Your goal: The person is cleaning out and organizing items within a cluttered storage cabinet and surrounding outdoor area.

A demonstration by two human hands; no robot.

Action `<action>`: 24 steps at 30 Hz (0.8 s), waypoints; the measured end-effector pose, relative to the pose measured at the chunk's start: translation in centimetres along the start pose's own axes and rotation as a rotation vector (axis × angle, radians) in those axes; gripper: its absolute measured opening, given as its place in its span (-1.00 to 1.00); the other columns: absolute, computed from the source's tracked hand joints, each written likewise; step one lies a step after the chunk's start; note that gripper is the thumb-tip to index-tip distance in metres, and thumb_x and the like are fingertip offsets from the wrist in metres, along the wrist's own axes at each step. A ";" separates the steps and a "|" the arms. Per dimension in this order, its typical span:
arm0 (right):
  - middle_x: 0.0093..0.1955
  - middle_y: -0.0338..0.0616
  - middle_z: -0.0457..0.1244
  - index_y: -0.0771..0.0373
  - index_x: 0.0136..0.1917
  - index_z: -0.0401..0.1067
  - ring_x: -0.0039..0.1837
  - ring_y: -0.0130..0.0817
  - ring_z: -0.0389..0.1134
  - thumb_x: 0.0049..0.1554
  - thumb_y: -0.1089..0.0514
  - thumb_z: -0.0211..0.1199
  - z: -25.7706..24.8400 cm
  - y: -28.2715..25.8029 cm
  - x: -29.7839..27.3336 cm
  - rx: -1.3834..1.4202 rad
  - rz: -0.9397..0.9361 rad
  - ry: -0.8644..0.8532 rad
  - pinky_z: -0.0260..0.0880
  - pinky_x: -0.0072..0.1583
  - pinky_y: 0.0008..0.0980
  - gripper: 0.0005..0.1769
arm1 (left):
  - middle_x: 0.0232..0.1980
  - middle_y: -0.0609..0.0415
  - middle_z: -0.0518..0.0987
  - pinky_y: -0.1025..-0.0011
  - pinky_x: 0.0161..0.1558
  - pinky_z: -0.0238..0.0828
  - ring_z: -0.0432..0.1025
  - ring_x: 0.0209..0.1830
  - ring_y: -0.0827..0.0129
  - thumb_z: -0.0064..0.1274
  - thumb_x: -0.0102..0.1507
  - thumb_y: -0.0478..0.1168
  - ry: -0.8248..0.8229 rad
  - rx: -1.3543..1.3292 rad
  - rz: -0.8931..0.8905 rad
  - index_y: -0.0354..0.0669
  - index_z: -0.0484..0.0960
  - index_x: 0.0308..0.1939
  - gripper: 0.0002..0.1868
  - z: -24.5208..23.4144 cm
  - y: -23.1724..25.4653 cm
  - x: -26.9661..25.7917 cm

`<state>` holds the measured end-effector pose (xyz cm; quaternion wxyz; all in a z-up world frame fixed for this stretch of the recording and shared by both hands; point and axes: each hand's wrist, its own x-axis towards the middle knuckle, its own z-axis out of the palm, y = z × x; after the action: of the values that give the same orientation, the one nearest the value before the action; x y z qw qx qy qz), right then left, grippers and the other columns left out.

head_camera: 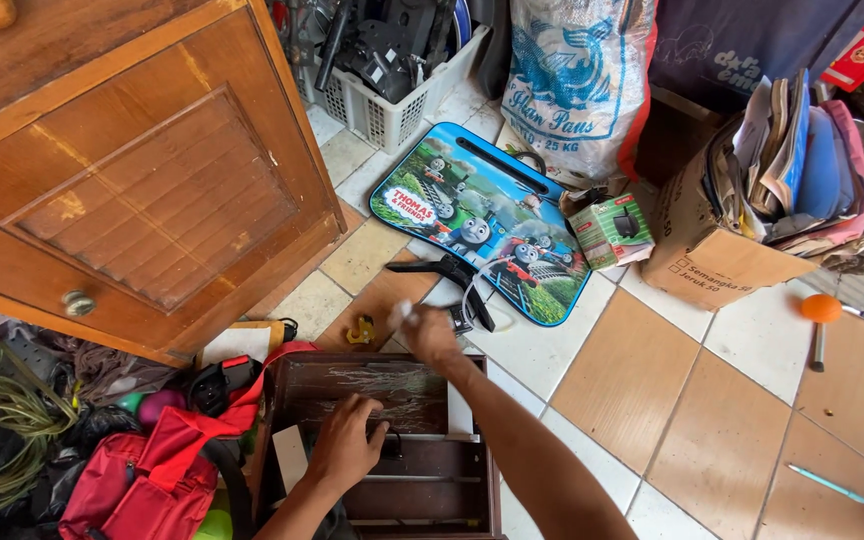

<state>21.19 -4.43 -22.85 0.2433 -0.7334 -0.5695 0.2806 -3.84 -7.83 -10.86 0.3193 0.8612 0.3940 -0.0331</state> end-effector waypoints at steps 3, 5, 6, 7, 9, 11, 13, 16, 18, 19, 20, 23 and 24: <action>0.18 0.34 0.30 0.42 0.14 0.33 0.26 0.25 0.36 0.11 0.14 0.15 -1.9 3.7 0.8 0.485 0.221 0.555 0.43 0.24 0.10 -0.61 | 0.01 -0.03 0.56 0.20 0.13 0.45 0.50 0.07 0.11 0.16 0.26 -0.16 0.038 -0.050 -0.029 -0.19 0.58 0.01 -0.71 -0.2 -1.0 -0.1; 0.30 0.35 0.19 0.47 0.33 0.26 0.27 0.20 0.29 0.12 0.13 0.18 -4.5 6.2 -0.3 0.085 0.291 0.892 0.34 0.33 0.08 -0.43 | 0.01 -0.04 0.56 0.17 0.13 0.43 0.48 0.09 0.07 0.15 0.27 -0.16 0.066 -0.096 -0.045 -0.19 0.59 -0.01 -0.73 0.0 -1.8 -0.5; 0.30 0.35 0.19 0.47 0.33 0.26 0.27 0.20 0.29 0.12 0.13 0.18 -5.5 5.4 -1.1 0.084 0.292 0.889 0.34 0.33 0.08 -0.43 | 0.01 -0.04 0.56 0.17 0.13 0.43 0.48 0.09 0.07 0.15 0.27 -0.16 0.063 -0.098 -0.047 -0.19 0.59 -0.01 -0.73 0.3 -2.1 -0.6; 0.34 0.40 0.16 0.47 0.41 0.16 0.28 0.25 0.26 0.06 -0.02 0.32 -6.5 4.6 -2.1 0.072 0.399 0.660 0.32 0.29 0.07 -0.20 | 0.01 -0.04 0.56 0.17 0.14 0.42 0.48 0.09 0.07 0.14 0.27 -0.16 0.067 -0.102 -0.042 -0.18 0.58 -0.01 -0.74 0.6 -2.4 -0.8; 0.38 0.45 0.13 0.46 0.48 0.06 0.30 0.30 0.23 0.00 -0.17 0.46 -8.1 3.4 -3.4 0.063 0.505 0.436 0.30 0.24 0.05 0.04 | 0.01 -0.03 0.56 0.17 0.14 0.42 0.48 0.10 0.06 0.14 0.28 -0.16 0.072 -0.100 -0.032 -0.18 0.58 -0.01 -0.74 0.8 -2.6 -0.6; 0.18 0.33 0.35 0.33 0.36 0.30 0.24 0.16 0.40 0.01 -0.26 0.39 -8.5 2.5 -4.7 -0.050 0.513 0.185 0.41 0.26 -0.07 -0.15 | 0.03 -0.03 0.56 0.15 0.17 0.39 0.46 0.13 0.05 0.13 0.29 -0.14 0.053 -0.094 -0.029 -0.16 0.57 0.00 -0.74 0.9 -2.6 -0.7; 0.10 0.30 0.38 0.32 0.27 0.39 0.17 0.16 0.43 0.04 -0.25 0.37 -7.5 4.7 -5.3 -0.032 0.452 0.193 0.44 0.21 -0.07 -0.25 | 0.04 -0.02 0.56 0.15 0.18 0.38 0.46 0.14 0.05 0.13 0.29 -0.14 0.042 -0.097 -0.033 -0.16 0.57 0.00 -0.74 1.1 -2.7 -0.8; 0.00 0.30 0.40 0.36 0.19 0.45 0.08 0.17 0.46 0.10 -0.24 0.32 -7.1 7.2 -6.2 -0.043 0.382 0.182 0.46 0.15 -0.07 -0.34 | 0.06 -0.01 0.57 0.15 0.19 0.38 0.46 0.16 0.06 0.13 0.28 -0.14 0.053 -0.109 -0.028 -0.15 0.58 0.00 -0.74 1.1 -2.4 -1.0; -0.01 0.33 0.39 0.39 0.19 0.43 0.06 0.18 0.46 0.14 -0.23 0.29 -7.8 7.3 -7.3 -0.074 0.375 0.157 0.46 0.14 -0.06 -0.35 | 0.06 -0.01 0.57 0.15 0.18 0.40 0.47 0.16 0.07 0.13 0.28 -0.14 0.072 -0.121 -0.021 -0.15 0.58 -0.01 -0.74 0.9 -2.1 -1.3; -0.05 0.30 0.40 0.40 0.13 0.44 0.03 0.15 0.49 0.08 -0.25 0.32 -8.5 6.6 -8.1 0.002 0.408 0.184 0.49 0.11 -0.07 -0.33 | 0.05 -0.01 0.57 0.15 0.18 0.40 0.47 0.15 0.08 0.13 0.28 -0.15 0.069 -0.119 -0.008 -0.15 0.58 0.01 -0.74 0.7 -1.8 -1.5; -0.10 0.28 0.41 0.41 0.07 0.46 -0.01 0.12 0.52 0.01 -0.27 0.35 -9.4 6.0 -8.8 0.080 0.439 0.216 0.53 0.07 -0.07 -0.32 | 0.05 -0.01 0.58 0.16 0.17 0.40 0.47 0.14 0.08 0.13 0.29 -0.15 0.068 -0.113 0.009 -0.14 0.58 0.03 -0.73 0.5 -1.5 -1.6; -0.12 0.36 0.38 0.49 0.01 0.43 0.02 0.28 0.43 0.06 -0.31 0.35 -10.2 6.9 -10.0 -0.028 0.411 0.413 0.47 0.07 0.01 -0.27 | 0.01 -0.01 0.60 0.19 0.15 0.44 0.52 0.07 0.14 0.09 0.31 -0.15 0.104 -0.077 0.109 -0.17 0.58 -0.01 -0.77 1.0 -2.2 1.0; -0.12 0.36 0.38 0.49 0.01 0.43 0.02 0.28 0.43 0.06 -0.31 0.35 -9.6 8.5 -10.1 -0.035 0.413 0.421 0.47 0.07 0.01 -0.27 | 0.01 -0.01 0.60 0.19 0.15 0.44 0.52 0.07 0.14 0.09 0.31 -0.15 0.105 -0.082 0.119 -0.17 0.58 -0.01 -0.77 1.1 -2.0 2.8</action>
<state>31.74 -16.58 -20.29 0.2809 -0.8800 -0.3499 0.1559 -3.10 -5.64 -13.68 0.3343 0.8699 0.3596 0.0473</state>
